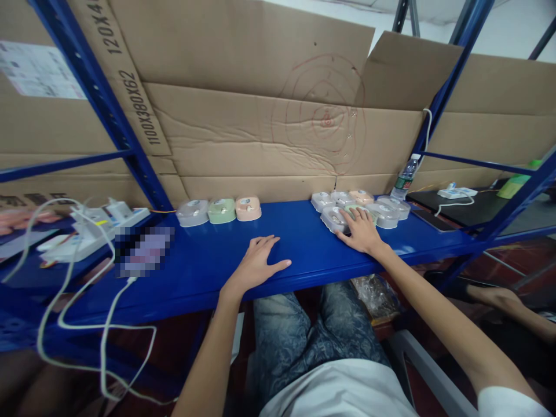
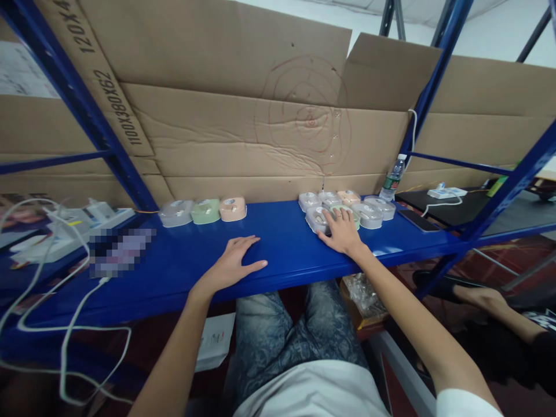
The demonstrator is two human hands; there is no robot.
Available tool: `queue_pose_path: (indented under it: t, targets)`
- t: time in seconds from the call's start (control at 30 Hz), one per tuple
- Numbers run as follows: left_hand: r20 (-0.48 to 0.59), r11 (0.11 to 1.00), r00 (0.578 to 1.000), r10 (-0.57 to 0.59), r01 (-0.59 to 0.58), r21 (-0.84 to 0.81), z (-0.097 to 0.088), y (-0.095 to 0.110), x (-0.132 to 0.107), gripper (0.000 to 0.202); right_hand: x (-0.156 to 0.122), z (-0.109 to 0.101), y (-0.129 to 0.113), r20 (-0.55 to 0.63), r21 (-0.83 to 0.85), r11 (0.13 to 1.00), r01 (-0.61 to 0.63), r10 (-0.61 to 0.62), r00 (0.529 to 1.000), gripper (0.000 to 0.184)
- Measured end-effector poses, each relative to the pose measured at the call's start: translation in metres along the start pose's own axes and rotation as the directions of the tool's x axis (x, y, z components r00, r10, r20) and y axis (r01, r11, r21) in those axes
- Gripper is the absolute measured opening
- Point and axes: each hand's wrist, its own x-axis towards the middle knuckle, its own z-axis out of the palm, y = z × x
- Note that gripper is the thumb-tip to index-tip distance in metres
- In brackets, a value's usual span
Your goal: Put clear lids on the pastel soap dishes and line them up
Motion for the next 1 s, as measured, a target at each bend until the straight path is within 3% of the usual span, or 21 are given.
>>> queue_pose_path:
  t: [0.13,0.23,0.43,0.5,0.6,0.77,0.9,1.0]
  targets:
    - [-0.001,0.999,0.999,0.034,-0.034,-0.002,-0.004,-0.001,0.001,0.083,0.002,0.003,0.000,0.001,-0.009,1.000,0.008,-0.008,1.000,0.080]
    - [-0.014,0.997,0.998,0.064,-0.064,0.031,-0.017,-0.005,0.012,0.084,0.002,0.005,0.000,0.008,-0.009,1.000,0.000,0.000,1.000,0.080]
    - [-0.172,0.932,0.984,0.048,0.018,0.363,-0.050,-0.037,0.075,0.082,0.000,0.004,-0.002,-0.035,-0.015,1.000,-0.005,0.004,0.999,0.084]
    - [-0.178,0.870,0.984,0.027,0.065,0.489,-0.053,-0.050,0.093,0.081,-0.001,0.002,-0.004,-0.077,-0.026,1.000,0.011,-0.013,0.997,0.084]
    - [-0.165,0.849,0.986,0.024,0.067,0.525,-0.049,-0.062,0.103,0.077,-0.002,-0.002,-0.006,-0.122,-0.012,1.000,0.029,-0.030,0.992,0.083]
    - [-0.132,0.835,0.988,0.075,0.010,0.550,-0.040,-0.046,0.081,0.068,-0.005,-0.012,-0.015,-0.177,0.084,0.992,0.095,-0.079,0.981,0.076]
    - [-0.130,0.829,0.970,0.204,-0.100,0.550,-0.034,-0.009,0.047,0.056,-0.009,-0.024,-0.042,-0.218,0.213,0.960,0.185,-0.138,0.966,0.070]
    - [-0.132,0.871,0.943,0.305,-0.220,0.439,-0.030,0.022,0.023,0.046,-0.012,-0.034,-0.076,-0.203,0.356,0.880,0.314,-0.255,0.945,0.075]
